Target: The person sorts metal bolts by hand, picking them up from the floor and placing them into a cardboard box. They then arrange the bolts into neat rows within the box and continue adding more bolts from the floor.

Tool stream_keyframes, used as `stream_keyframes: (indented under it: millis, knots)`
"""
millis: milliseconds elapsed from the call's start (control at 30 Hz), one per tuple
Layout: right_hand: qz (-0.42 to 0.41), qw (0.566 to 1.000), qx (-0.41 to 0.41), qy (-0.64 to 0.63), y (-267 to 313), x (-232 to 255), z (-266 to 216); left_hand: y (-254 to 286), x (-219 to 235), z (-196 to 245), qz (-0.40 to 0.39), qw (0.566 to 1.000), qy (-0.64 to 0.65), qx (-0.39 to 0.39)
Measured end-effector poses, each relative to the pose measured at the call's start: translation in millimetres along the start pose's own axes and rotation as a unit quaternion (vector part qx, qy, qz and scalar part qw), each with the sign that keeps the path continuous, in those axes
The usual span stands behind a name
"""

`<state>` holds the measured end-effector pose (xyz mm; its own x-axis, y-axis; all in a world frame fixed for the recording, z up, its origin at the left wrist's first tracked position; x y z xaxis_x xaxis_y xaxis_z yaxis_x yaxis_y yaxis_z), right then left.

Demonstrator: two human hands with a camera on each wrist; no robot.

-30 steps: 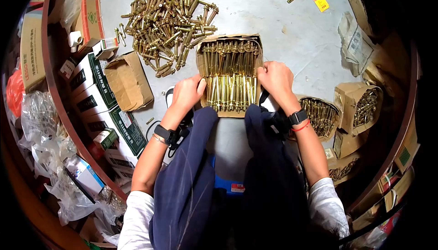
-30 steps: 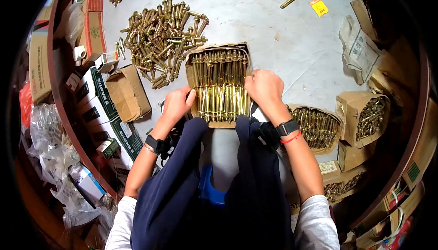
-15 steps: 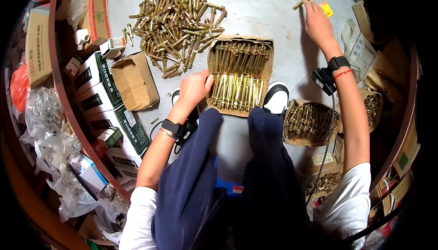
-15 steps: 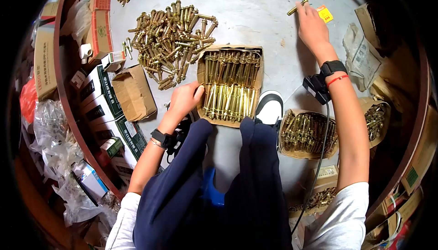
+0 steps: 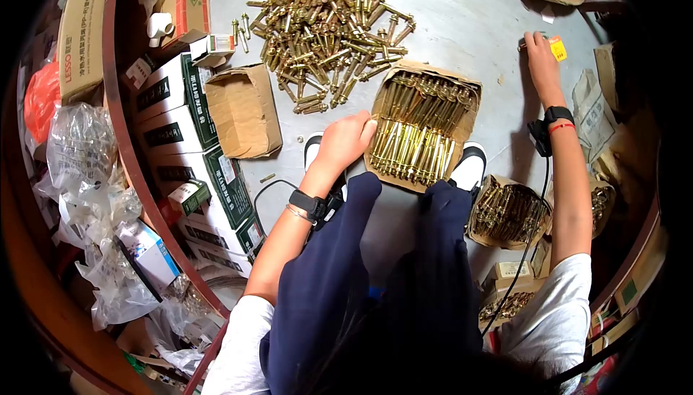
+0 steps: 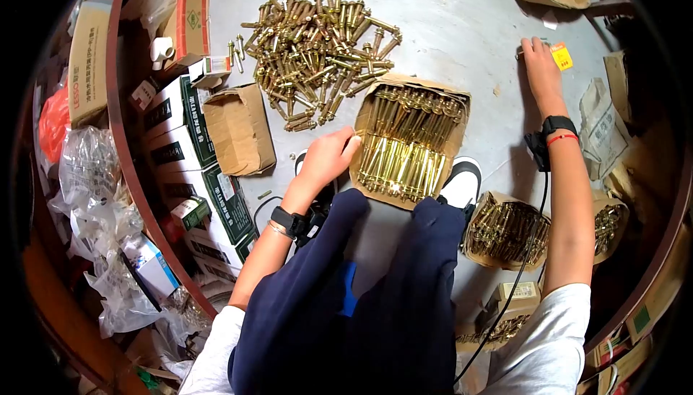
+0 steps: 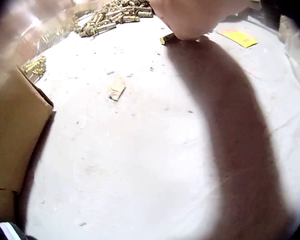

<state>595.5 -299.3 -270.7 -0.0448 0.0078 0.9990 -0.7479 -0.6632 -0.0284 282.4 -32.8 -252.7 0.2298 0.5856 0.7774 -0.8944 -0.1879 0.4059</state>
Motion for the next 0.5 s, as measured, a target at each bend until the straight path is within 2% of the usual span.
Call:
stream_keyframes:
  millis: [67, 133, 200, 267, 333, 367, 400, 500]
  knots:
    - [0.012, 0.999, 0.019, 0.039, 1, 2, -2, 2, 2, -2, -0.002, 1.0, 0.014, 0.004]
    - [-0.01, 0.997, 0.027, 0.072, 1, 4, -6, 3, 0, -6, -0.022, 0.999, 0.037, 0.026]
    - [0.043, 0.998, 0.018, 0.029, 7, 25, -10, 3, 2, -6, -0.022, 0.998, 0.043, 0.033]
    - [0.171, 0.983, 0.023, -0.062, 17, 76, -42, 2, 5, -8, -0.01, 0.997, 0.066, 0.046]
    - [0.235, 0.961, 0.004, -0.148, 35, 115, -77, 2, 8, -8, 0.003, 0.996, 0.077, 0.051]
    - [0.241, 0.939, -0.025, -0.245, 46, 126, -93, 1, 15, -8, 0.034, 0.993, 0.098, 0.057]
    - [0.245, 0.907, -0.054, -0.339, 58, 134, -111, 2, 21, -8, 0.065, 0.989, 0.12, 0.061]
    - [0.086, 0.83, -0.144, -0.532, 71, 115, -180, 2, 30, -7, 0.121, 0.98, 0.153, 0.033]
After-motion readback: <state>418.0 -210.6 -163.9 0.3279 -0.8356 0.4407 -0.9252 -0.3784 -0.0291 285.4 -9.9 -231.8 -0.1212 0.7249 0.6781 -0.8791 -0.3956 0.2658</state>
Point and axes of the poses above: each hand's wrist, its own y-axis away from the middle knuckle, its own x-axis out of the back of the hand, z = x × y, the point moved 10 cm from there along -y, towards the middle knuckle, and after that the axes turned 3 degrees about -y, right-handed, at the moved point
